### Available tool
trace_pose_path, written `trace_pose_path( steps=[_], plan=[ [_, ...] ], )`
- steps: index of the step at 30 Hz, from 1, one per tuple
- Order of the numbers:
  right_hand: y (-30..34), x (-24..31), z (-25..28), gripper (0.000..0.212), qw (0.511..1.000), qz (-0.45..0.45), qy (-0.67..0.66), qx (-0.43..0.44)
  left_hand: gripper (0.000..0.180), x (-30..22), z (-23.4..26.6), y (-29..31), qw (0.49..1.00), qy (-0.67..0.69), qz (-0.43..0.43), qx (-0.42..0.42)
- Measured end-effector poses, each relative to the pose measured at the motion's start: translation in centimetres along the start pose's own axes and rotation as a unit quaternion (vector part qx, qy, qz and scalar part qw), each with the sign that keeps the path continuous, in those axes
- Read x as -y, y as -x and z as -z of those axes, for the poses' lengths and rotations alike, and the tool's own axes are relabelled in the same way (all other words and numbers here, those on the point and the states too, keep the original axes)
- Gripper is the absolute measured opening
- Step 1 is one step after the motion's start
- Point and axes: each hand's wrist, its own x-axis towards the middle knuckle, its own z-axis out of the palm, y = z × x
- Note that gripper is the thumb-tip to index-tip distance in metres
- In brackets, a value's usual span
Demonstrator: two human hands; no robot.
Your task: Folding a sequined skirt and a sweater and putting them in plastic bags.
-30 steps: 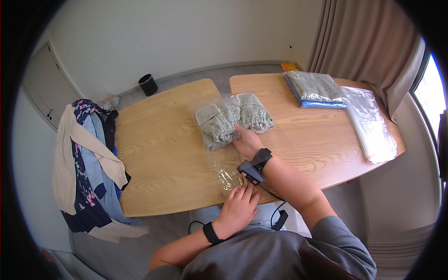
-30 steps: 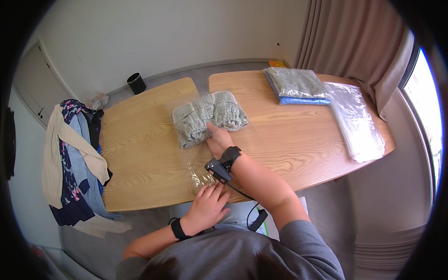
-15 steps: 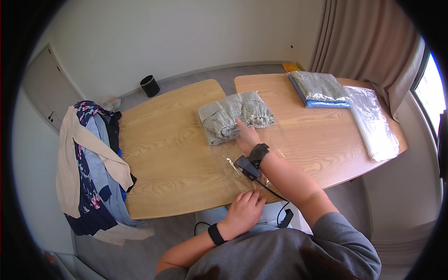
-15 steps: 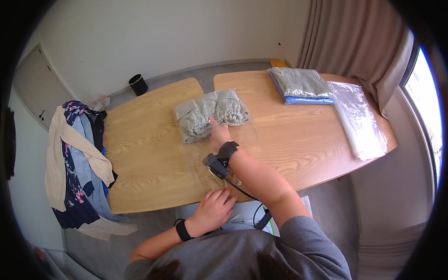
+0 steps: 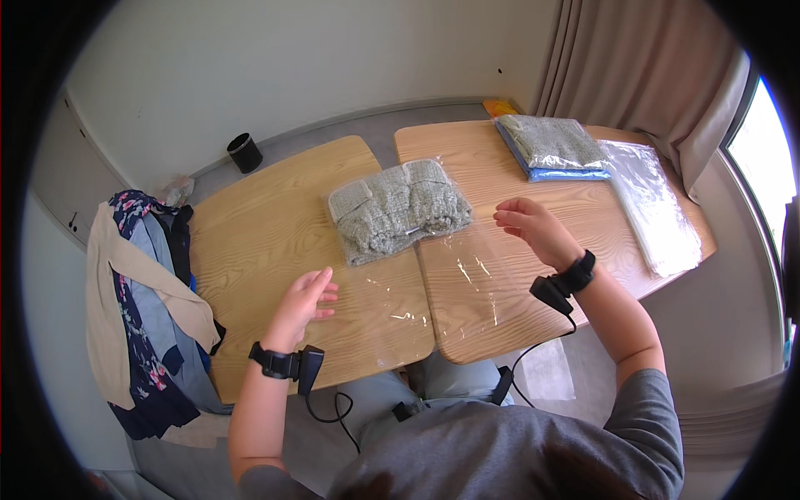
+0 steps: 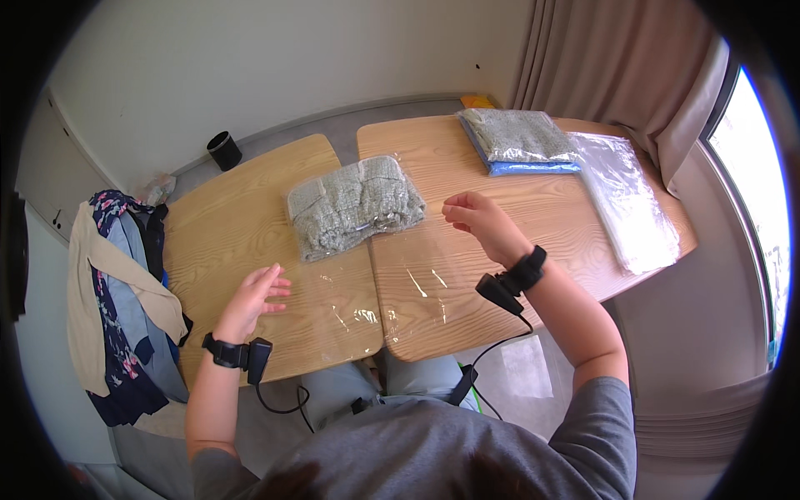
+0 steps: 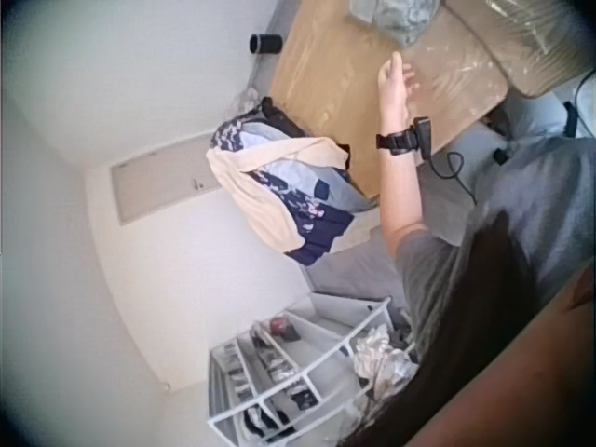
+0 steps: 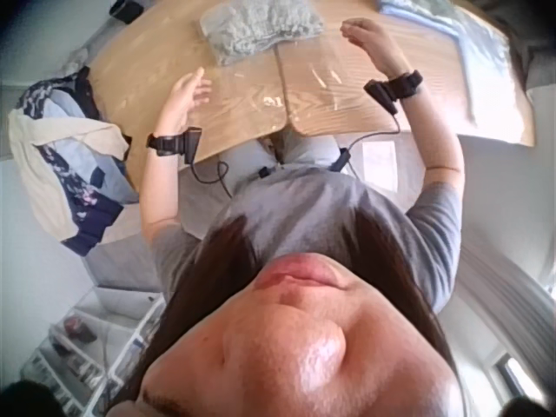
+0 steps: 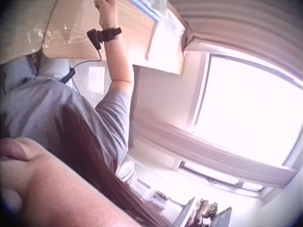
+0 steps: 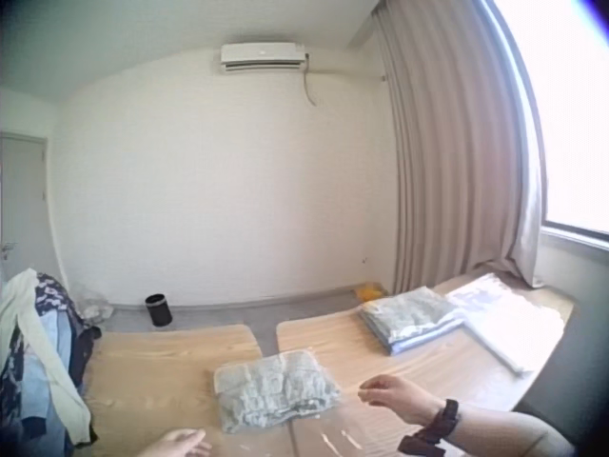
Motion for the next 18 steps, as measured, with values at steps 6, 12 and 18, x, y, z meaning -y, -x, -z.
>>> trace_pose_path(
  steps=[6,12,18],
  plan=[
    [-5.7,-4.4,-1.6,0.040,0.986,-0.168,0.006,0.003,0.074,0.6,-1.8,-5.8,0.990,0.038,0.119,0.063],
    [-7.0,-6.5,0.4,0.016,0.979,-0.188,-0.011,0.077,0.038,1.1,-2.3,-6.6,0.992,0.018,0.100,0.069],
    [-0.2,-6.1,2.5,0.011,0.980,-0.191,0.043,0.028,0.019,1.4,-4.6,-5.7,0.989,0.009,0.114,0.091]
  ],
)
